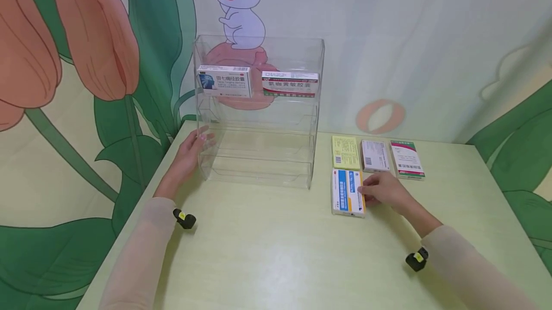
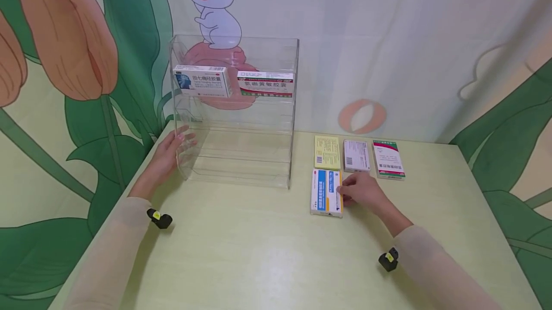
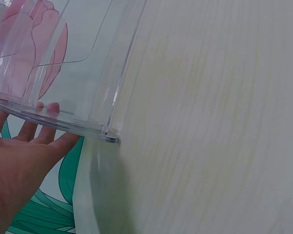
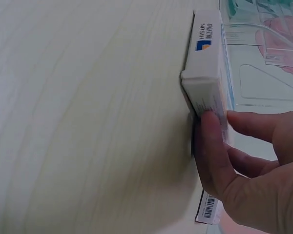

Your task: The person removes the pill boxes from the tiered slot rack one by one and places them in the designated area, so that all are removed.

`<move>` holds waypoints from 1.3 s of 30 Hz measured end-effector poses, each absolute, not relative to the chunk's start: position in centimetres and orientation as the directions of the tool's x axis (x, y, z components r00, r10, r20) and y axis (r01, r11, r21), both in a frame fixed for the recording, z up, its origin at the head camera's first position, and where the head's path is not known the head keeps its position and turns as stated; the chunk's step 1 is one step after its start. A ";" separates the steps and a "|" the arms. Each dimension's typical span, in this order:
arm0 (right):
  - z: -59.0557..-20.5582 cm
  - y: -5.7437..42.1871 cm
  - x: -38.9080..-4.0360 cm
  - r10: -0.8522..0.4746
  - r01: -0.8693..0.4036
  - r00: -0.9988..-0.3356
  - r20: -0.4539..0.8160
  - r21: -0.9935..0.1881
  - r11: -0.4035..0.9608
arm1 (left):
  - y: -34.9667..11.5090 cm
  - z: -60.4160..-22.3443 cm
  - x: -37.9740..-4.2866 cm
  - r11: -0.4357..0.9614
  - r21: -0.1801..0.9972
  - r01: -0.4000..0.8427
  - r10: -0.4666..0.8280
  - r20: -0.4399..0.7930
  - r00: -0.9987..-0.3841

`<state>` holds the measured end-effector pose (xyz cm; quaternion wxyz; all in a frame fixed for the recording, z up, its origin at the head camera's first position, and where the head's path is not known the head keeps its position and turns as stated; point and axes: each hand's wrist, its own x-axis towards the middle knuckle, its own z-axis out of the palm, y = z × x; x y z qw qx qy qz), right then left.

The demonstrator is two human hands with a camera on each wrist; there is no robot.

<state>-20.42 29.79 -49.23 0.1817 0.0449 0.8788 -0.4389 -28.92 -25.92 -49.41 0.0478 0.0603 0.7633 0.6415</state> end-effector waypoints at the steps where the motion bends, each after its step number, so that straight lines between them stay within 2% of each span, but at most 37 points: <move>1: -49.3 29.8 -20.4 -0.080 0.230 -0.932 -0.354 -0.748 0.623 | -25.9 -49.4 -28.9 0.168 0.985 0.034 0.156 0.007 -0.988; 8: -49.1 29.5 -20.3 -0.071 0.160 -0.950 -0.303 -0.672 0.723 | -25.8 -49.4 -28.9 0.135 0.990 0.041 0.161 0.019 -0.987; 14: -46.2 28.8 -21.0 -0.152 -0.080 -0.982 -0.114 -0.476 0.876 | -25.7 -49.5 -29.1 0.139 0.989 0.048 0.169 0.024 -0.985; 18: -42.1 27.1 -21.9 -0.207 -0.212 -0.977 0.060 -0.429 0.878 | -25.7 -49.3 -29.0 0.145 0.989 0.041 0.171 0.016 -0.985; 23: -37.5 24.5 -23.4 -0.245 -0.372 -0.915 0.321 -0.434 0.821 | -25.7 -49.3 -28.9 0.144 0.989 0.031 0.164 0.007 -0.986; 26: -35.3 22.4 -24.6 -0.263 -0.478 -0.837 0.480 -0.408 0.778 | -25.8 -49.3 -28.9 0.135 0.990 0.029 0.162 0.007 -0.987; 29: -33.3 20.0 -25.8 -0.283 -0.558 -0.767 0.576 -0.379 0.739 | -25.9 -49.4 -29.0 0.132 0.991 0.028 0.157 0.007 -0.988; 33: -31.8 17.1 -27.4 -0.316 -0.616 -0.719 0.619 -0.357 0.702 | -25.8 -49.4 -29.0 0.139 0.990 0.027 0.154 0.005 -0.988; 39: -30.3 14.0 -29.8 -0.382 -0.625 -0.717 0.584 -0.293 0.724 | -25.7 -49.4 -29.0 0.155 0.987 0.032 0.154 0.008 -0.988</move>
